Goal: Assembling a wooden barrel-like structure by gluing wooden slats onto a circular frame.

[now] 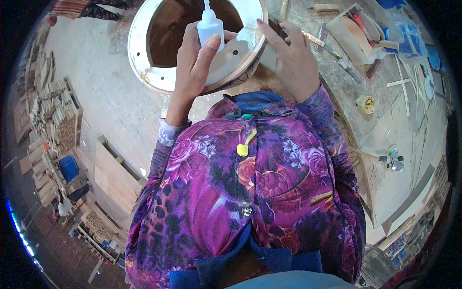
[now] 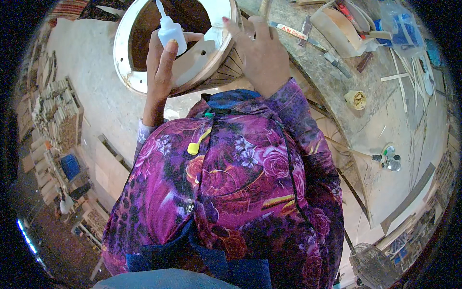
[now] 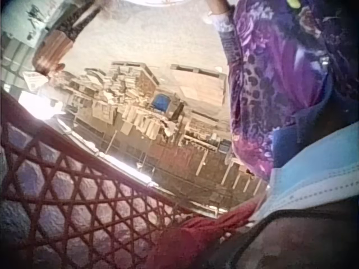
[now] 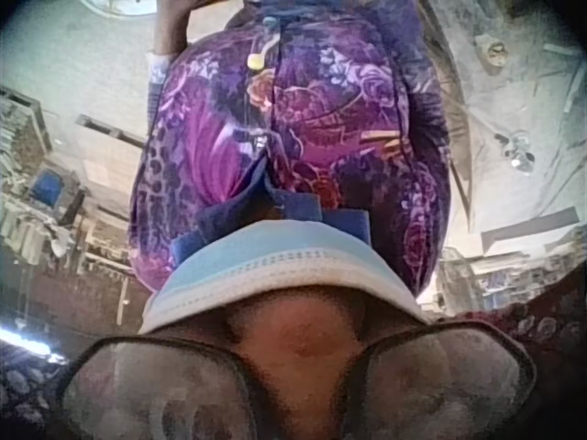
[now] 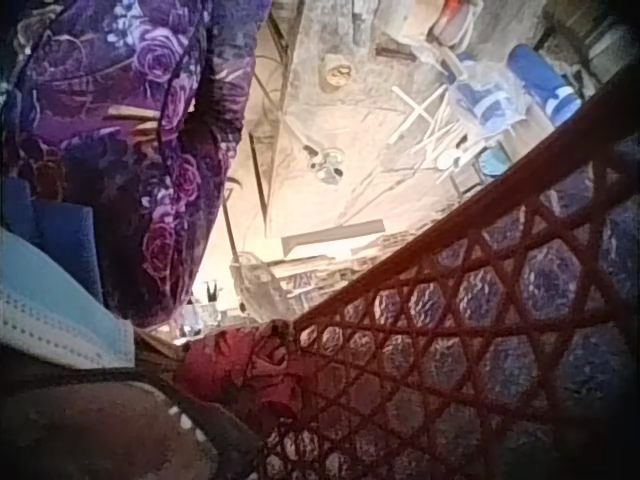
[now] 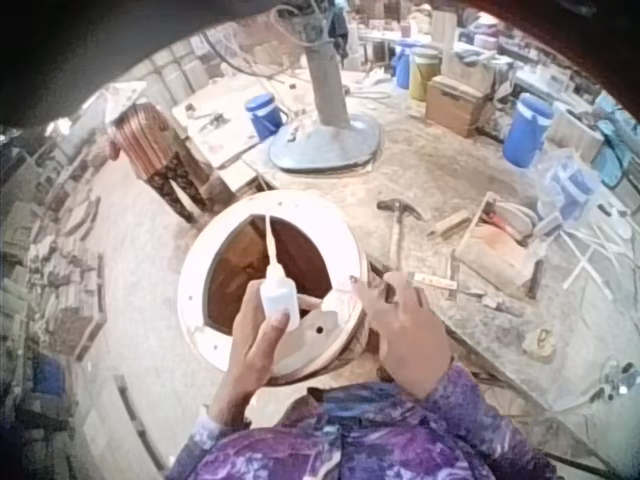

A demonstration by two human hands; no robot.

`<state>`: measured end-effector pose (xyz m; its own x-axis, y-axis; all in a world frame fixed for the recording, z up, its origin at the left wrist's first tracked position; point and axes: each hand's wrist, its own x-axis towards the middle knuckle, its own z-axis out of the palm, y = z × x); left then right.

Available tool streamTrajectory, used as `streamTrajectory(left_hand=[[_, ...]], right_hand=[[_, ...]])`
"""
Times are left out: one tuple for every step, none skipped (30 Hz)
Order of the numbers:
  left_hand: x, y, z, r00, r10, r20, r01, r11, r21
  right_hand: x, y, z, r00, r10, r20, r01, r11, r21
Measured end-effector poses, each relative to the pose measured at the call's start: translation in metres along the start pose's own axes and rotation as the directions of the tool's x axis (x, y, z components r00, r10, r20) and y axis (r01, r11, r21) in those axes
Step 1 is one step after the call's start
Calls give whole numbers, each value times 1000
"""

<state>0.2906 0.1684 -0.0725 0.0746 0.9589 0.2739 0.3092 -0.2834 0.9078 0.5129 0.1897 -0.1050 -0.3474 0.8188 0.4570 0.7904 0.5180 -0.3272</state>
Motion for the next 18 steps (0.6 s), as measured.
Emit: streamTrajectory(left_hand=[[1, -1, 0, 998, 56, 3, -56, 998, 41], [0, 0, 0, 998, 56, 3, -56, 998, 40], [0, 3, 0, 999, 41, -5, -41, 998, 43], [0, 5, 0, 1000, 26, -11, -26, 999, 47], [0, 4, 1, 1000, 26, -10, -25, 999, 45], [0, 4, 1, 1000, 26, -13, -25, 999, 43], [0, 3, 1, 1000, 26, -16, -25, 999, 41], [-1, 4, 0, 1000, 26, -16, -25, 999, 42], [-1, 5, 1, 1000, 16, -17, -15, 999, 38], [-1, 5, 1, 1000, 6, -16, -6, 999, 34], [0, 5, 1, 1000, 6, -16, -5, 999, 33], [0, 4, 1, 1000, 12, -13, -11, 999, 31], [0, 3, 0, 1000, 18, -9, -17, 999, 30], [0, 2, 0, 1000, 18, -8, -18, 999, 30], [0, 2, 2, 1000, 15, -12, -14, 1000, 20], [0, 2, 2, 1000, 11, -16, -11, 1000, 10], [1, 2, 2, 1000, 11, -15, -11, 1000, 10], [1, 3, 1, 1000, 17, -12, -17, 1000, 27]], right_hand=[[1, 1, 1, 1000, -1, 1, 1, 1000, -1], [2, 1, 2, 999, 34, 9, -34, 999, 39], [3, 2, 2, 997, 69, 19, -70, 995, 77], [3, 3, 3, 997, 70, 19, -71, 995, 76], [2, 3, 4, 997, 72, 34, -74, 995, 63], [2, 3, 5, 996, 72, 48, -74, 996, 52], [1, 2, 4, 996, 71, 48, -73, 996, 53], [0, 0, 2, 997, 57, 43, -60, 996, 66], [-2, -1, 0, 998, 44, 39, -47, 996, 76], [-4, -2, -1, 998, 44, 40, -47, 996, 75], [-7, -2, -1, 995, 67, 80, -77, 989, 123], [-9, -2, -1, 989, 88, 120, -108, 980, 170], [-11, -3, -1, 989, 88, 120, -108, 980, 170], [-12, -4, -1, 991, 101, 91, -116, 977, 180], [-14, -4, -2, 991, 115, 63, -125, 974, 190], [-15, -4, -1, 991, 116, 63, -126, 974, 190], [-15, -5, -1, 992, 103, 71, -115, 976, 187], [-16, -5, -1, 993, 91, 80, -104, 977, 184]])
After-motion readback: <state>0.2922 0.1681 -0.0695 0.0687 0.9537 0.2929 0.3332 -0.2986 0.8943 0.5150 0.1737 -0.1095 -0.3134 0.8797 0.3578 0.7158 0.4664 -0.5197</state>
